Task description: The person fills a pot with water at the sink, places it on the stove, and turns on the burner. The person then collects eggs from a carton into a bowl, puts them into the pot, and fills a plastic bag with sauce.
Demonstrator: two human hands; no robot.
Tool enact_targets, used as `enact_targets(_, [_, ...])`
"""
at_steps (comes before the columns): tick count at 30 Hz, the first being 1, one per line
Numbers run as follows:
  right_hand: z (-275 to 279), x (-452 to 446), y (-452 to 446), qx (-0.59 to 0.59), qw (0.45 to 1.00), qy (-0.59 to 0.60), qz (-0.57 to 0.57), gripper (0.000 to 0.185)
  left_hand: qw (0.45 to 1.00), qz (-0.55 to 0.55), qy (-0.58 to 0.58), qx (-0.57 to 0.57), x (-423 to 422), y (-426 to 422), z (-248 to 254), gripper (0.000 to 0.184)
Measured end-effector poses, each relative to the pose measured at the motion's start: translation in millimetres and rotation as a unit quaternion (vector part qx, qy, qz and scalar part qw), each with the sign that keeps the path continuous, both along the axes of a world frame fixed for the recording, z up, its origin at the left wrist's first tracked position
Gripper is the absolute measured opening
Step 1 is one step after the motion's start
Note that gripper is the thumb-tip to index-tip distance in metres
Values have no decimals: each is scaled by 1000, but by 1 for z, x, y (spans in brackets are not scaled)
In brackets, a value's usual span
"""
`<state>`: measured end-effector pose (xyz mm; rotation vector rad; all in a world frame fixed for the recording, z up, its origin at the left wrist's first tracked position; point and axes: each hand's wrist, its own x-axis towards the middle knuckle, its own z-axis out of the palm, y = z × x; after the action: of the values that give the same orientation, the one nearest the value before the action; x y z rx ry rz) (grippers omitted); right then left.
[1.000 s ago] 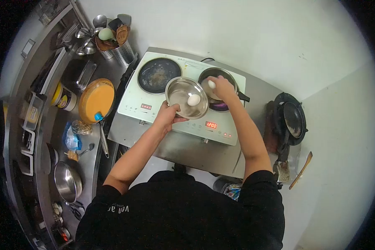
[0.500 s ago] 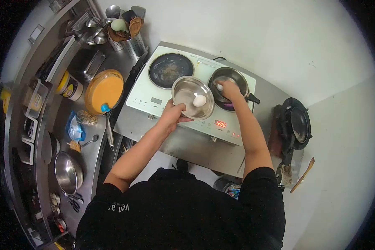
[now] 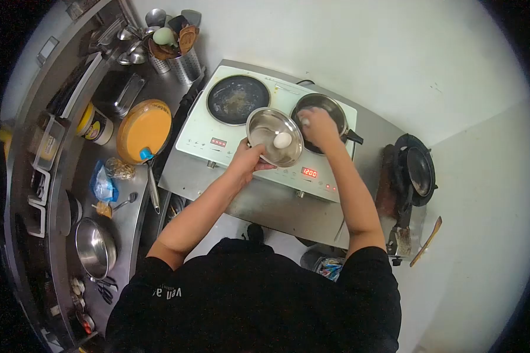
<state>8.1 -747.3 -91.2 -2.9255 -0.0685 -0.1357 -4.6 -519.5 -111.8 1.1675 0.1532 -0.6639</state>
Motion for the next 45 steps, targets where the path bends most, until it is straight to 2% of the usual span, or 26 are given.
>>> enact_targets(1, [3, -8, 9, -11, 998, -27, 53, 40, 1000, 2, 3, 9, -1, -2, 1, 61])
enact_targets(3, [-1, -19, 24, -13, 993, 10, 116, 40, 1000, -3, 5, 6, -4, -7, 4, 61])
enact_targets(4, [-5, -21, 27, -14, 994, 8, 110, 40, 1000, -1, 7, 4, -4, -9, 5, 61])
enact_targets(6, [-12, -21, 33, -73, 980, 39, 182, 41, 1000, -16, 6, -2, -4, -13, 8, 61])
enact_targets(10, [-11, -17, 23, -55, 981, 43, 182, 44, 1000, -28, 1, 0, -8, -14, 12, 62])
enact_targets(12, [-18, -13, 5, 47, 985, -67, 153, 42, 1000, -15, -4, 7, -9, -15, 19, 62])
enact_targets(13, [7, -14, 5, 133, 986, 3, 98, 42, 1000, -7, -8, 13, -10, -15, 20, 61])
enact_targets(14, [12, -11, -3, 138, 989, -27, 54, 42, 1000, -6, -4, 14, -6, -16, 11, 62])
enact_targets(16, [3, 1, -29, 20, 998, -51, -31, 45, 1000, 2, 4, 0, -6, -13, 8, 64])
enact_targets(19, [-15, 11, -50, -57, 993, -26, -101, 42, 1000, 14, -4, -13, -10, -8, 11, 65])
enact_targets(20, [-23, 17, -53, -55, 994, -26, -89, 42, 1000, 24, -3, 0, -13, -7, 16, 69])
enact_targets(22, [-39, 26, -60, -78, 988, 36, -127, 40, 1000, 22, 1, -2, -13, -2, 15, 74])
enact_targets(25, [-57, 33, -66, -62, 990, 42, -117, 38, 1000, 11, -4, -11, -12, 7, 9, 74])
enact_targets(29, [-72, 45, -79, -64, 990, 62, -108, 39, 998, 55, 12, 18, -17, 13, 10, 73])
enact_targets(30, [-107, 59, -107, -33, 995, 36, -88, 42, 998, 50, 20, 11, -17, 13, 7, 73])
enact_targets(31, [-103, 58, -100, -63, 992, 36, -105, 45, 998, 54, 28, 8, -17, 19, 4, 73])
enact_targets(32, [-71, 44, -77, -36, 994, 51, -94, 44, 999, 43, 28, -13, -19, 24, 1, 74])
enact_targets(35, [-76, 55, -88, -48, 997, 41, -42, 43, 996, 66, 18, -56, -27, 32, -5, 72])
enact_targets(36, [-90, 62, -109, -34, 999, 5, -14, 37, 996, 71, 19, -41, -31, 38, 2, 68])
enact_targets(37, [-78, 57, -105, -86, 995, -40, 33, 29, 997, 74, 19, -27, -35, 44, 7, 65])
enact_targets(38, [-64, 55, -93, -68, 995, -9, -74, 27, 996, 86, 5, -27, -37, 47, 1, 62])
enact_targets(39, [-44, 46, -76, -152, 983, 6, -104, 32, 995, 95, -8, -27, -39, 51, -5, 59])
enact_targets(40, [-34, 40, -66, -109, 988, -6, -109, 31, 992, 121, -6, -21, -42, 58, -8, 59])
enact_targets(42, [-48, 48, -87, -140, 988, -3, -69, 29, 997, 78, -8, -6, -51, 77, -8, 58])
enact_targets(44, [-56, 36, -74, -139, 971, -194, -2, 32, 995, 102, -19, 11, -68, 102, 0, 57])
enact_targets(45, [-52, 31, -71, -105, 980, -164, -27, 32, 994, 100, -33, 24, -76, 111, 3, 55])
